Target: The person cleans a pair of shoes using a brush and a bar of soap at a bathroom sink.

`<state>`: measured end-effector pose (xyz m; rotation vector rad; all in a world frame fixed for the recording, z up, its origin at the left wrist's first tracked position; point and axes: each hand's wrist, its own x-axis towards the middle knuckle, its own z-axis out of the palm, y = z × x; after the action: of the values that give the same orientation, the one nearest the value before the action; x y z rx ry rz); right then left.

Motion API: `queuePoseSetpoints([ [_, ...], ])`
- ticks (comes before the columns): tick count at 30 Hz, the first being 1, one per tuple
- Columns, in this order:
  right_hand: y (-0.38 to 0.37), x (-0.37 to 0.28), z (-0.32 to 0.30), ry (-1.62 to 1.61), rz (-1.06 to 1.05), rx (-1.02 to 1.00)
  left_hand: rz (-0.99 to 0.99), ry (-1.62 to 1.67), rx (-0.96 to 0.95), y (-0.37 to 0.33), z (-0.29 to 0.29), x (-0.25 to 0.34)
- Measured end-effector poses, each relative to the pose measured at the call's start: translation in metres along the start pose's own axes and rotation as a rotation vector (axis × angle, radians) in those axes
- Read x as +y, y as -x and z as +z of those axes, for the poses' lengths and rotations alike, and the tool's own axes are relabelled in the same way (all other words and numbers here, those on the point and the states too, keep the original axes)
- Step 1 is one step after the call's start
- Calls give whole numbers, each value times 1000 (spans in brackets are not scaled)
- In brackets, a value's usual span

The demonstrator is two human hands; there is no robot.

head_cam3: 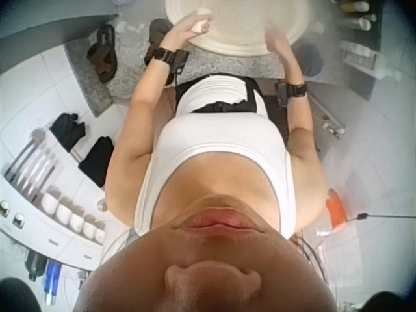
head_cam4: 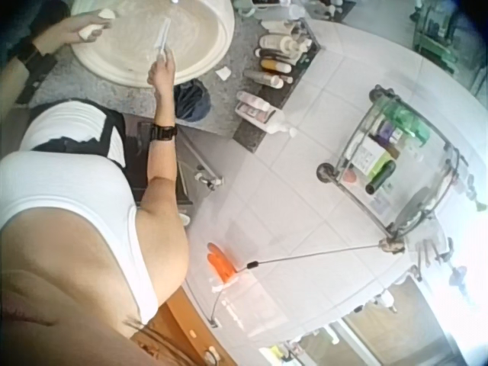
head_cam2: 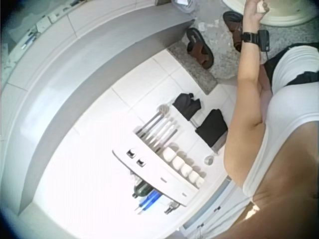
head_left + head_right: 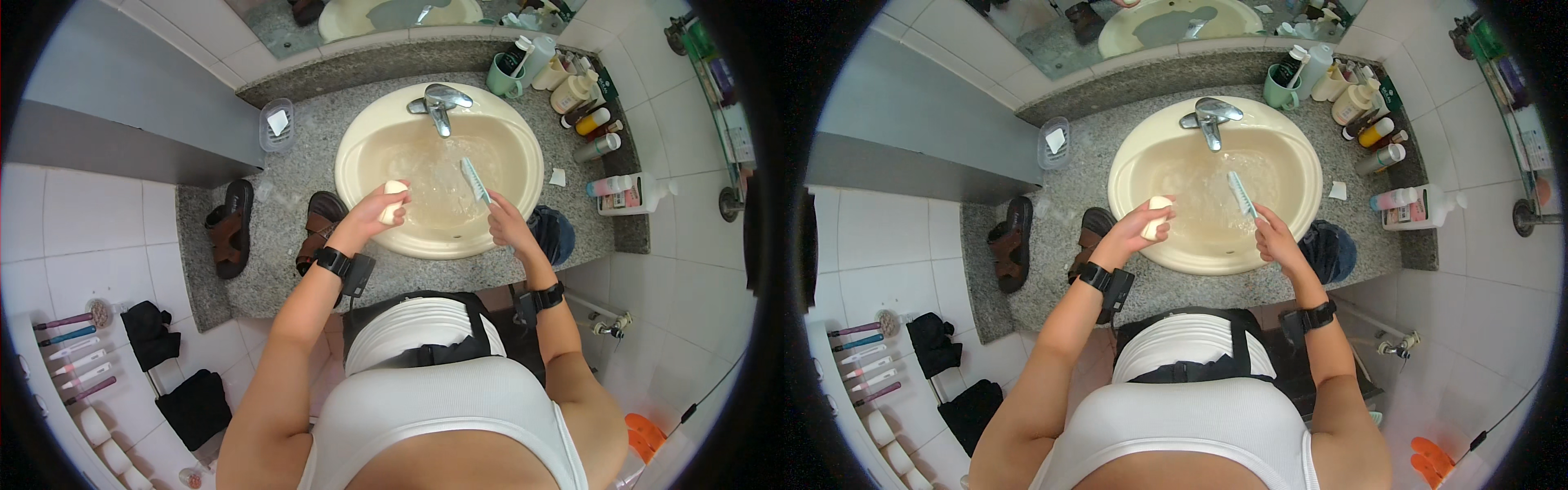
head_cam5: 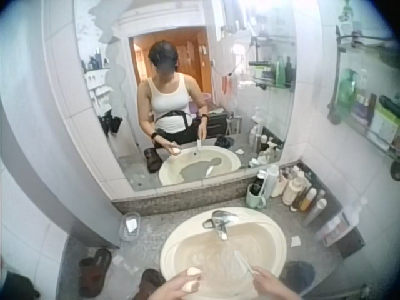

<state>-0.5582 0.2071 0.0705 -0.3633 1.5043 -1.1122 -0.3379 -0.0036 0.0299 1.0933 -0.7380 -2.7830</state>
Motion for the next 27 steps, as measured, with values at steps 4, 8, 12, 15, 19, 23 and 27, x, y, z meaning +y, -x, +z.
queuePoseSetpoints([
  [4,-7,13,-16,246,-48,117,-116,176,-75,9,-9,-1],
  [8,14,21,-31,416,-189,195,-152,251,-251,24,-29,-1],
  [12,33,81,-66,289,-199,292,-21,-123,70,30,-13,-2],
  [15,51,111,-63,124,-87,288,-49,-116,42,31,-20,1],
  [19,46,158,-70,136,-75,335,-36,-177,120,30,2,-4],
  [23,39,175,-82,403,-177,569,-91,-234,-55,24,5,-4],
  [27,46,168,-88,1074,-311,697,24,-383,33,13,8,-18],
])
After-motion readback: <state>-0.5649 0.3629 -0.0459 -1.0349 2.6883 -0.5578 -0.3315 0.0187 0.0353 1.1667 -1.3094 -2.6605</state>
